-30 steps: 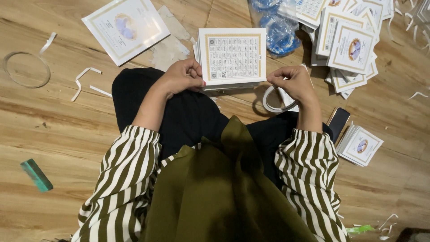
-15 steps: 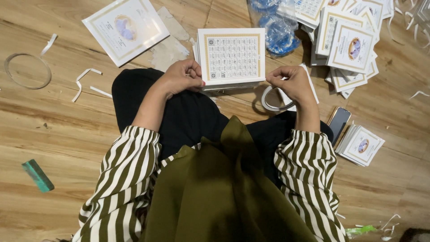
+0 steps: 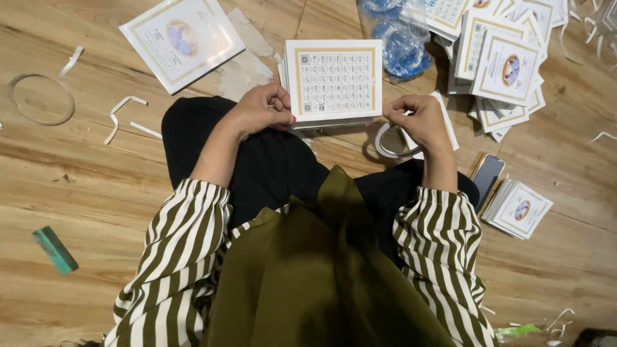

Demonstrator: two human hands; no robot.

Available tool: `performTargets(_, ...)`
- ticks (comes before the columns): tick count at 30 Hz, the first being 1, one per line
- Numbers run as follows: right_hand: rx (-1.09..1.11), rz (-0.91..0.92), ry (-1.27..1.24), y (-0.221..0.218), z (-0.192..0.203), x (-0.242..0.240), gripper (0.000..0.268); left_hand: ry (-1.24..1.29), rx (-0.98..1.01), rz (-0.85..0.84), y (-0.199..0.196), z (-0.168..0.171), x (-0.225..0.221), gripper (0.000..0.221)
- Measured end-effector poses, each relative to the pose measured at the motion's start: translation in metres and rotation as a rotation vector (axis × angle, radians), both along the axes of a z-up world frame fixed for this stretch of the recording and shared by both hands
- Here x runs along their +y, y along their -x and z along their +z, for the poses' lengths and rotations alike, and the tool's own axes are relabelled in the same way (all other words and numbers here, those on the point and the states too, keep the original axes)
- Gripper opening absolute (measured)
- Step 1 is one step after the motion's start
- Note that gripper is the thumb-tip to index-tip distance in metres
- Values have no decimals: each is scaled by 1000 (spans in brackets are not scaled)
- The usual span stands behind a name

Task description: Applying double-sided tape to the back of small booklets and stacking them.

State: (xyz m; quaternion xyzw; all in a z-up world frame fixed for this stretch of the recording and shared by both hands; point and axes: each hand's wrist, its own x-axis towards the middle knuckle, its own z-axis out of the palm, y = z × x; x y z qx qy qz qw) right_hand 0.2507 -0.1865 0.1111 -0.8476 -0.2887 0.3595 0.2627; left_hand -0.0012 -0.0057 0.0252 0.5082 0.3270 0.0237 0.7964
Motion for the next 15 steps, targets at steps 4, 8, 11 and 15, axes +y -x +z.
performTargets(4, -12, 11, -2, -4, -3, -1, 13, -2, 2, -6, -2, 1, 2, 25)
performTargets(8, -17, 20, -6, -4, -6, -3, 13, -35, 35, 4, -2, 3, 0, 25)
performTargets(11, -17, 16, -16, -2, -5, -4, 14, -111, 88, 26, -1, 6, -5, 24)
performTargets(15, -60, 25, 22, -5, -11, -6, 13, -563, 233, 233, -13, 57, -43, 30)
